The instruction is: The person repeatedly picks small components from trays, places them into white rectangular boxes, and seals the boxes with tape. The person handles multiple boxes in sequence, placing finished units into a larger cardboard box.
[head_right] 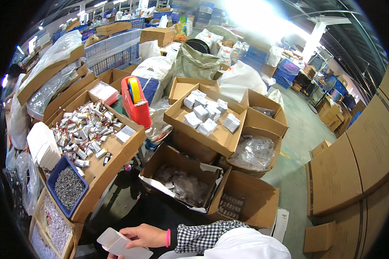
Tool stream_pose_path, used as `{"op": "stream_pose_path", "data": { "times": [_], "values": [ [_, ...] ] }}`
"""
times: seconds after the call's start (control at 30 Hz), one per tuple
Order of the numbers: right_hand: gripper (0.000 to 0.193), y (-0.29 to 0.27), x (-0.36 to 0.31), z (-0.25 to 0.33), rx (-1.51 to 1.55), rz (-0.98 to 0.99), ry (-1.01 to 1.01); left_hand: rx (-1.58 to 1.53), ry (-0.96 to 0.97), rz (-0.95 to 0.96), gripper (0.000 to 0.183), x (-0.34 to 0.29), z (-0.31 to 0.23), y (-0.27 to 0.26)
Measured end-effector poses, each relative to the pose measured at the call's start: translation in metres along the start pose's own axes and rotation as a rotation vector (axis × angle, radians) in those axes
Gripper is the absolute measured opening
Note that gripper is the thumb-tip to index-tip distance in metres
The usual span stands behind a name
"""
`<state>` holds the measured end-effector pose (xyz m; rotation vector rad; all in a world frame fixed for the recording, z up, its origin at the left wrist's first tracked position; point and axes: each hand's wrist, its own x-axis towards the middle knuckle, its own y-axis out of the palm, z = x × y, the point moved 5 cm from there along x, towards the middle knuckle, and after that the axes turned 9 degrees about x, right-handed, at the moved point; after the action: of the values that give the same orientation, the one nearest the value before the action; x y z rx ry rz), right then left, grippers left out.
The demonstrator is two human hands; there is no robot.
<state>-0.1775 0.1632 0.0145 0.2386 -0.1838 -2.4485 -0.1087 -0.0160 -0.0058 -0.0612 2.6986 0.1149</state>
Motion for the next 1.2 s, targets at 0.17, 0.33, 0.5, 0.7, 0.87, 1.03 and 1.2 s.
{"op": "stream_pose_path", "data": {
  "times": [0.17,0.33,0.5,0.7,0.87,1.03,1.2],
  "values": [
    [0.047,0.005,-0.003,-0.012,-0.075,0.038,0.036,0.111,0.058,-0.046,0.036,-0.003,0.012,-0.003],
    [0.049,0.007,-0.004,-0.017,-0.115,0.043,0.094,0.097,0.149,-0.026,0.065,-0.012,0.013,-0.006],
    [0.04,0.01,-0.003,-0.007,-0.142,0.02,0.047,0.078,0.213,0.0,0.068,-0.015,-0.004,-0.002],
    [0.037,0.009,-0.006,0.001,-0.211,-0.027,-0.057,0.039,0.195,-0.035,0.053,-0.02,-0.001,-0.006],
    [0.038,0.013,-0.009,-0.002,-0.217,-0.008,0.003,0.095,0.215,-0.036,0.063,-0.021,0.012,-0.011],
    [0.049,0.015,-0.009,-0.002,-0.225,0.031,0.028,0.103,0.241,-0.113,0.052,-0.023,0.01,-0.013],
    [0.064,0.013,-0.011,-0.002,-0.194,0.004,-0.023,0.057,0.218,-0.098,0.044,-0.025,0.01,-0.015]
  ]
}}
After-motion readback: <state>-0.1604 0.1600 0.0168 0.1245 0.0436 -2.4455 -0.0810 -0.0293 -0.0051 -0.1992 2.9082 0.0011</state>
